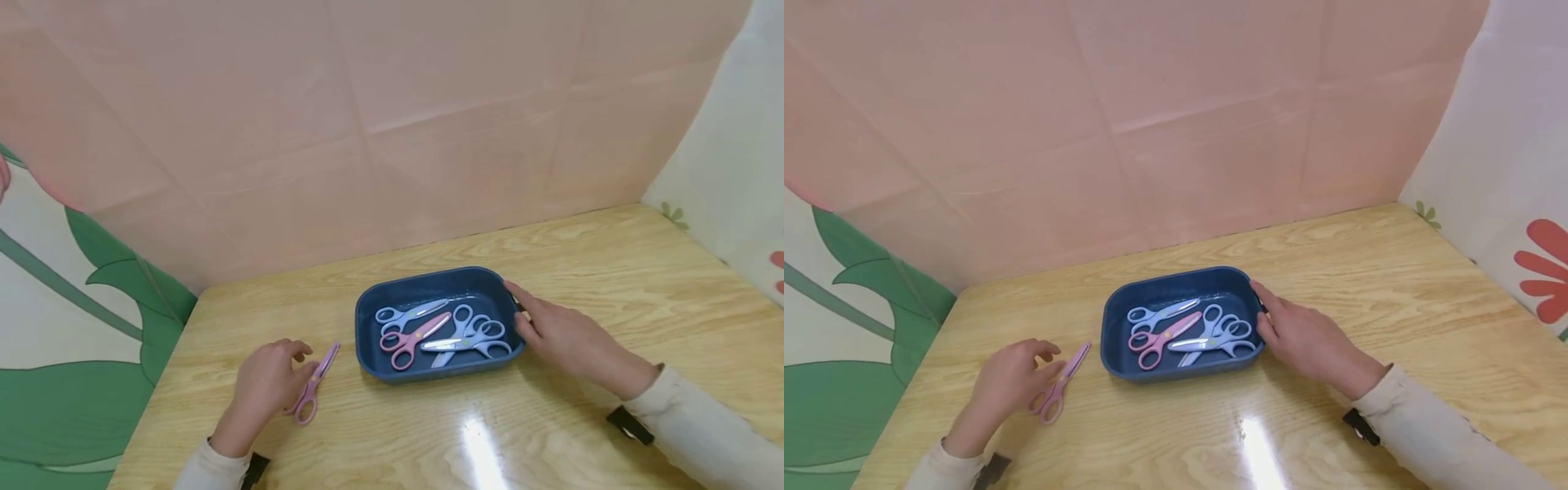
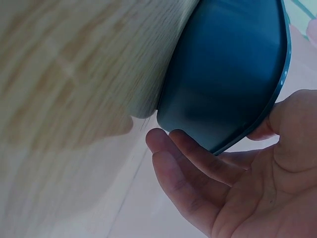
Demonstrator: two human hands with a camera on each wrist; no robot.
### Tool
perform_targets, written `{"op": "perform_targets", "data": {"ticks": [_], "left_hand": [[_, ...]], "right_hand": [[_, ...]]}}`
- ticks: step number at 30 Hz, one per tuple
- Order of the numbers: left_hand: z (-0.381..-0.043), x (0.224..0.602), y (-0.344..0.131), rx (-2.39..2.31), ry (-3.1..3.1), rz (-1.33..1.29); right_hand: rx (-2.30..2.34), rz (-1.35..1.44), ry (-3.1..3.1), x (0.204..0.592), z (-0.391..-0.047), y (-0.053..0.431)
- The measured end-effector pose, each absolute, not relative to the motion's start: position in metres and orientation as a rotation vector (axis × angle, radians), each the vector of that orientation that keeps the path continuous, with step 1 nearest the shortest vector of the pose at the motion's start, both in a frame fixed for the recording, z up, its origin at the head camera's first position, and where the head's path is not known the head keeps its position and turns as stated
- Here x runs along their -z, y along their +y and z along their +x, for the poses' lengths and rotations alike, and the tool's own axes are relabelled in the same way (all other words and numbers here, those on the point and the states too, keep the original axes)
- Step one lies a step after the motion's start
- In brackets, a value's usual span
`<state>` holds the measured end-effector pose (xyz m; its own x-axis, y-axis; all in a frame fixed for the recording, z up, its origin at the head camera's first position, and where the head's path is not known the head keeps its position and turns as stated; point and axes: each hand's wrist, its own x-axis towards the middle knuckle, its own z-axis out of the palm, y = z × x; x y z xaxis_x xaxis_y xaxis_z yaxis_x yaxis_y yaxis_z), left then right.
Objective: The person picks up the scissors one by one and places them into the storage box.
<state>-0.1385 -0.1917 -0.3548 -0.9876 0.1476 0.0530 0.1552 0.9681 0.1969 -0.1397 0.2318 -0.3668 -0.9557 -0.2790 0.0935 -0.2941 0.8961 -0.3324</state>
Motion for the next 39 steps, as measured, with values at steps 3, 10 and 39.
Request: {"op": "perform_targets", "data": {"ticks": [3,10,39], "left_hand": [[-0.137,0.357,-0.199,0.302,-3.119,-0.213],[-0.135,0.356,-0.208,0.256,-3.177,-0.212],[-0.134,0.36,-0.212,0.189,-3.322,-0.324]], "right_hand": [[-0.538,0.456,-3.016,0.366,-0.14,0.231],[-0.543,0.428,-3.036,0.365,-0.138,0.231],[-0.541,0.42,-3.052,0.365,-0.137,0.231]]}}
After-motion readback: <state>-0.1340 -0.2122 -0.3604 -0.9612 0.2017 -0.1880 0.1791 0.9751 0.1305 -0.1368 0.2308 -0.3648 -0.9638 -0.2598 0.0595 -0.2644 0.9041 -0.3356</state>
